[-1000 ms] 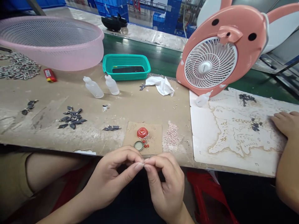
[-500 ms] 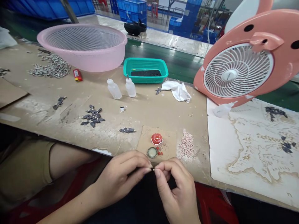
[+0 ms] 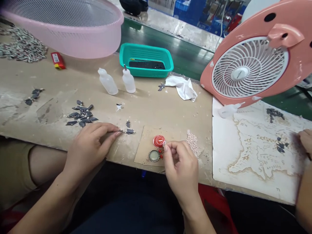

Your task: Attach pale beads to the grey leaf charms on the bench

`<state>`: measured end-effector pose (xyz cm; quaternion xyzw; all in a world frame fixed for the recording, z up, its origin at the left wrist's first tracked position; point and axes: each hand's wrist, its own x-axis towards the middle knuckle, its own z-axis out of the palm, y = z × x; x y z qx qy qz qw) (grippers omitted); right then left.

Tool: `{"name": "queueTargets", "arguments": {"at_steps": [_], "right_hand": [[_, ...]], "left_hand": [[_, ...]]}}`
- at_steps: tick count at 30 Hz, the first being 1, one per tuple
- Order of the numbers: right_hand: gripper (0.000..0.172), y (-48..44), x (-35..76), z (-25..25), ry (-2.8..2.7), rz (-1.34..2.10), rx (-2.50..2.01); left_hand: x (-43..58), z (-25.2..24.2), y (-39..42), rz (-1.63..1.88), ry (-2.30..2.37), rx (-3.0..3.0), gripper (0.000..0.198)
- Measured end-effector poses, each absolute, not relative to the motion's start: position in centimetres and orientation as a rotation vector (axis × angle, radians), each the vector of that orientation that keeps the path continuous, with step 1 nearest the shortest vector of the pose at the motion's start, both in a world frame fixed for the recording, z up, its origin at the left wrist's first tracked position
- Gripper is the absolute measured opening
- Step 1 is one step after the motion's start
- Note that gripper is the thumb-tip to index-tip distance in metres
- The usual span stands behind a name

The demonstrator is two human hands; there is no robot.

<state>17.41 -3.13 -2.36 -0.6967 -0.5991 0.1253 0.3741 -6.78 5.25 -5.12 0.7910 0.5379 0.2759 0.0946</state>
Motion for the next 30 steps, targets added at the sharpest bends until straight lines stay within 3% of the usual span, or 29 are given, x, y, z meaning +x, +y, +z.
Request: {"name": "queueTargets", "arguments": {"at_steps": [11, 30], "right_hand": [[0.013, -2.1, 17.9, -1.9, -1.652, 0.242, -1.867], [0.011, -1.7, 17.7, -1.4, -1.775, 0.109, -1.898]], "left_hand": [[-6.4, -4.9, 4.0, 1.099, 1.356, 1.982, 0.007], [-6.8, -5.4, 3.7, 1.084, 1.335, 1.969, 0.019]]}}
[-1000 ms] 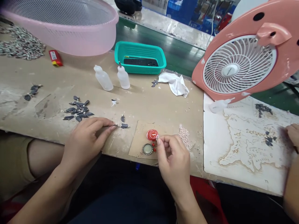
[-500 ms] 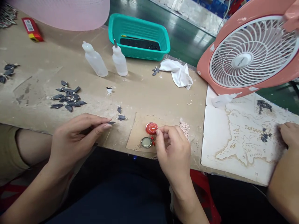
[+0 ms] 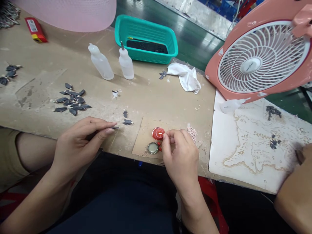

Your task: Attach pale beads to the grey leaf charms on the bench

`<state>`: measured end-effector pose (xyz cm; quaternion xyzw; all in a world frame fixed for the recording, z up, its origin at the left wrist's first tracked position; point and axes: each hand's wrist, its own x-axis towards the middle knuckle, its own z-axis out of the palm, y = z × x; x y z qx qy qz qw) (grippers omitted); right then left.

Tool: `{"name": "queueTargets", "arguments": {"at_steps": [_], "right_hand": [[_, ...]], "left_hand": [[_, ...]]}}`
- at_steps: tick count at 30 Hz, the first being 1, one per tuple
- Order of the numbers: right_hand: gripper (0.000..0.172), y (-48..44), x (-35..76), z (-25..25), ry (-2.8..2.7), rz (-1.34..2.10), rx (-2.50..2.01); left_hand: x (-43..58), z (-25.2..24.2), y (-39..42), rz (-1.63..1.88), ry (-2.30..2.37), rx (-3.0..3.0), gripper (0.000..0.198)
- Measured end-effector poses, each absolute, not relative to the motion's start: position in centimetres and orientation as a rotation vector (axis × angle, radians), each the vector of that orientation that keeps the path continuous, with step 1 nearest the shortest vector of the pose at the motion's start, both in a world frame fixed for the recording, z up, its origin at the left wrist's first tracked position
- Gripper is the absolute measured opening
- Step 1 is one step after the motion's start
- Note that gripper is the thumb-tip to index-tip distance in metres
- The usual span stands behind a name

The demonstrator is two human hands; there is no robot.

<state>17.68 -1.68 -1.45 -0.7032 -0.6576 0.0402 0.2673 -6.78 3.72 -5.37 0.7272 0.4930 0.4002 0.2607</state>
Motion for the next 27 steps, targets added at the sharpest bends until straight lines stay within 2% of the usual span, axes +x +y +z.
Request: {"name": "queueTargets", "arguments": {"at_steps": [8, 27], "right_hand": [[0.011, -1.51, 17.67, -1.35, -1.801, 0.097, -1.917], [0.011, -1.39, 17.79, -1.37, -1.796, 0.110, -1.907]], "left_hand": [[-6.61, -5.46, 3.64, 1.105, 1.386, 1.872, 0.011], [-6.39, -5.53, 3.75, 1.178, 1.361, 1.904, 0.009]]}}
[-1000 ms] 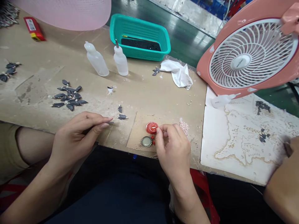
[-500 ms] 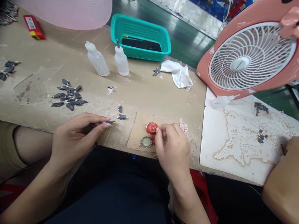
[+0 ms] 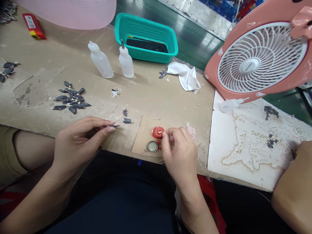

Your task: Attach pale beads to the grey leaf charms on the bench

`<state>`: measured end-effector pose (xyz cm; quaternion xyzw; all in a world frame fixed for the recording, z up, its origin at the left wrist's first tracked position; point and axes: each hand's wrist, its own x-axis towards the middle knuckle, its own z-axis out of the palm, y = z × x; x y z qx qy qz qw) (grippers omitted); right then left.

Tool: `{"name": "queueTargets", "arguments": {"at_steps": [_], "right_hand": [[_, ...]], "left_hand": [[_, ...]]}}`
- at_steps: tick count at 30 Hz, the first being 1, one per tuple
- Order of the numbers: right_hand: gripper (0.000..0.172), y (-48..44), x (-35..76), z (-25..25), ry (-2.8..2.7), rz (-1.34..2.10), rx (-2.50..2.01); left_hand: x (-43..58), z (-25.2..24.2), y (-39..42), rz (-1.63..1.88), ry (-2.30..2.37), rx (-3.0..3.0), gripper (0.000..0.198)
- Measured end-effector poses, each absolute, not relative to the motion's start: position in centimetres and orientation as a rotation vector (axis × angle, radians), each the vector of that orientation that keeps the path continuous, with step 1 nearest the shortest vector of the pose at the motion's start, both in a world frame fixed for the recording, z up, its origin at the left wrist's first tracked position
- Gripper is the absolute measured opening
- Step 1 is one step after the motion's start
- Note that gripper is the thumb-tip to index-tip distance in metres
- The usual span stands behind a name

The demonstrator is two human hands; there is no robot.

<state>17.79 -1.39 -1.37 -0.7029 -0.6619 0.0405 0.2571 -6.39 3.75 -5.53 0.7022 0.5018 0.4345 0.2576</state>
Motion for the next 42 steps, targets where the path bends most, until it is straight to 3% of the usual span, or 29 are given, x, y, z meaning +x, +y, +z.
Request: {"name": "queueTargets", "arguments": {"at_steps": [6, 13, 21, 36, 42], "right_hand": [[0.010, -1.5, 17.8, -1.2, -1.737, 0.177, -1.856], [0.012, -2.8, 17.4, -0.3, -1.221, 0.772, -1.565], [0.009, -4.9, 16.3, -0.2, -1.002, 1.057, -1.355], [0.006, -7.7, 14.9, 1.1, -1.179, 0.744, -1.442], [0.013, -8.1, 14.6, 0.9, -1.325, 0.577, -1.410]], "left_hand": [[-6.5, -5.0, 3.4, 1.209, 1.294, 1.791, 0.015], [-5.5, -3.5, 1.9, 1.171, 1.071, 1.460, 0.020], [-3.0, -1.9, 0.4, 1.014, 0.847, 1.211, 0.015], [-0.8, -0.3, -1.1, 0.936, 0.777, 1.100, 0.021], [-0.5, 0.0, -1.4, 0.945, 0.757, 1.091, 0.023]]}}
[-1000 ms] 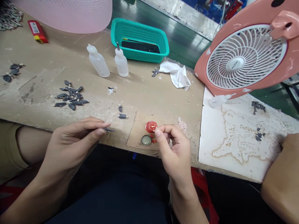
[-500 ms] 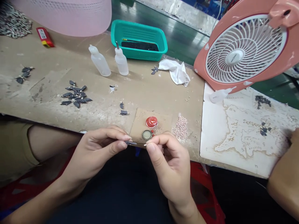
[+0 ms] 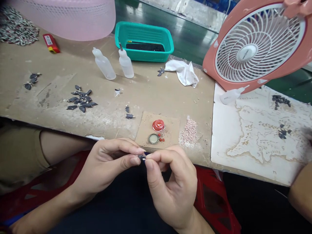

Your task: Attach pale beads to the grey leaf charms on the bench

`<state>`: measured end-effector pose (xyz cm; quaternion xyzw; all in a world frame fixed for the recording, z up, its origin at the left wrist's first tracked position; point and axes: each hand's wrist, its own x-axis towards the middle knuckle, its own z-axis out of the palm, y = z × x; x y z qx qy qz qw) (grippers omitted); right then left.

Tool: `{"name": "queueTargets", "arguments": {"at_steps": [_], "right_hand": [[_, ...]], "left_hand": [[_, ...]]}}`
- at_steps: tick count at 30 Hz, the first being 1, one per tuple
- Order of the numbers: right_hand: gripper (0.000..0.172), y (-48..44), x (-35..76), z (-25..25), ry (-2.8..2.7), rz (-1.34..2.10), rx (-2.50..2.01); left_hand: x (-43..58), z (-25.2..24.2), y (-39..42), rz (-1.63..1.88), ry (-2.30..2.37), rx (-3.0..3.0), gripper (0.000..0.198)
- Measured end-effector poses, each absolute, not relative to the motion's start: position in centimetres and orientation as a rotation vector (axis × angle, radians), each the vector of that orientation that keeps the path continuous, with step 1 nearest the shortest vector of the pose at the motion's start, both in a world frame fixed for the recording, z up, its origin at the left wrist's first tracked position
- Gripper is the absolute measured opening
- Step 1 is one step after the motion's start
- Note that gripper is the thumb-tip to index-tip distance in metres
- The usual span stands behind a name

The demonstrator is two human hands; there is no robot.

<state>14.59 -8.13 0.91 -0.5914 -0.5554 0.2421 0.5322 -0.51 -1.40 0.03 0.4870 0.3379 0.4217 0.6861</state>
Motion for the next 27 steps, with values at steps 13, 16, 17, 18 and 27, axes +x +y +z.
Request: {"name": "queueTargets", "arguments": {"at_steps": [13, 16, 17, 18, 27], "right_hand": [[0.018, -8.02, 14.66, 0.93, -1.451, 0.452, -1.437], [0.018, -8.09, 14.69, 0.91, -1.455, 0.456, -1.442], [0.018, -8.11, 14.70, 0.92, -1.457, 0.453, -1.444], [0.018, -8.12, 14.70, 0.93, -1.459, 0.450, -1.445], [0.015, -8.26, 14.71, 1.01, -1.471, 0.437, -1.454]], "left_hand": [[-0.62, -0.16, -1.63, 0.942, 0.773, 1.173, 0.022], [-0.61, -0.17, -1.61, 0.943, 0.764, 1.168, 0.021], [-0.60, -0.17, -1.61, 0.944, 0.761, 1.162, 0.021], [-0.58, -0.17, -1.62, 0.944, 0.762, 1.157, 0.021], [-0.68, -0.30, -1.91, 0.941, 0.767, 1.177, 0.019]]}}
